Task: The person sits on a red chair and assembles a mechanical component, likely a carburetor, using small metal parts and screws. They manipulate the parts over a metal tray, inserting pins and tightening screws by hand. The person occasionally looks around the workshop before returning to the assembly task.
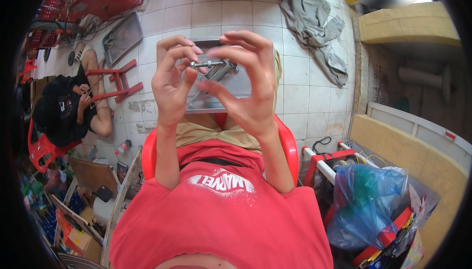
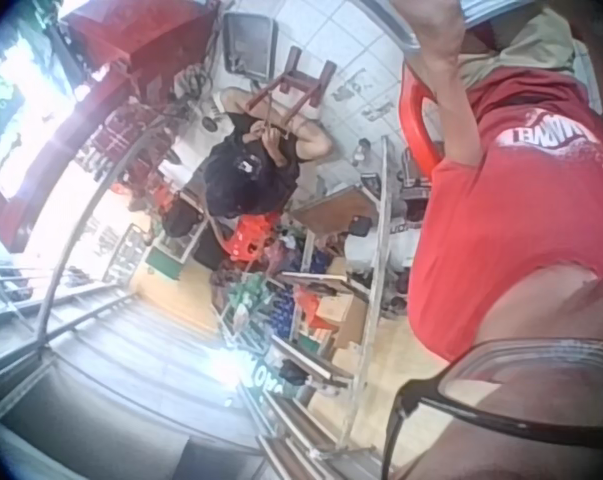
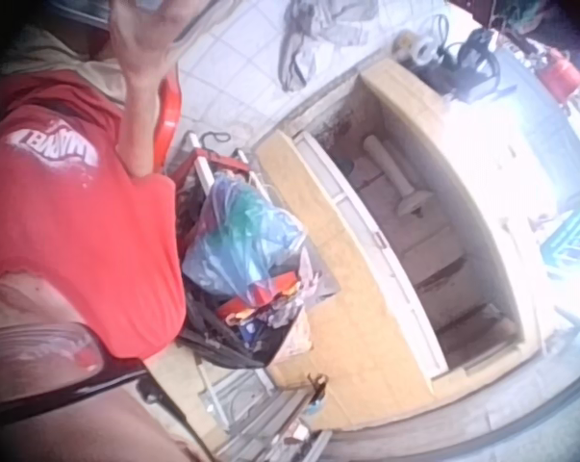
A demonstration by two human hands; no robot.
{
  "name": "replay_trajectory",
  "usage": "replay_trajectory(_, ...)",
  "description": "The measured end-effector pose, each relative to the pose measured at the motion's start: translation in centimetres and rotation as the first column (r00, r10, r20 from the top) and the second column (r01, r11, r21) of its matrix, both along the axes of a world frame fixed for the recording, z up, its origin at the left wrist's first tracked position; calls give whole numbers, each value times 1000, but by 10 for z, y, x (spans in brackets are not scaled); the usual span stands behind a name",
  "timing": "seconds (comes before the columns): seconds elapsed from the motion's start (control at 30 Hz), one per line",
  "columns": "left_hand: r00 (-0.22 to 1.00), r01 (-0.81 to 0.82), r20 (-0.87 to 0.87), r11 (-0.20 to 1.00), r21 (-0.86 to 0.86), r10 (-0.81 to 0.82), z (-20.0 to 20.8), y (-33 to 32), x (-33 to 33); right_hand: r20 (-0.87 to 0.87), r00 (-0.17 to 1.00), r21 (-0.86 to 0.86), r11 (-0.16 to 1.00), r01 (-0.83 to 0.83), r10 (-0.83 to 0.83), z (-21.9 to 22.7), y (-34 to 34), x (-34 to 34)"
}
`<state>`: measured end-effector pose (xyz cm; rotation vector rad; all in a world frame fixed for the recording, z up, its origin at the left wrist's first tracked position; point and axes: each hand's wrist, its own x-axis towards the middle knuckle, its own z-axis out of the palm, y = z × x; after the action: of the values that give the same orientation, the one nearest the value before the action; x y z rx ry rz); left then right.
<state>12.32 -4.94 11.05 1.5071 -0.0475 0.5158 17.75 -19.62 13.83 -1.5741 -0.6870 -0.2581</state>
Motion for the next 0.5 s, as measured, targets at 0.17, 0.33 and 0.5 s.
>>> replay_trajectory(0.17,999,23,26,1000,-16,-22,0,0,-1,51,998,-275,961,-23,38,-5,-13,9)
replay_trajectory(0.33,999,31,35,994,-105,-27,-4,2,-2,86,996,-19,1000,-12,14,-7,-8,4)
replay_trajectory(0.5,998,52,29,988,-146,-49,-1,0,-4,64,998,-218,976,0,14,-5,-13,9)
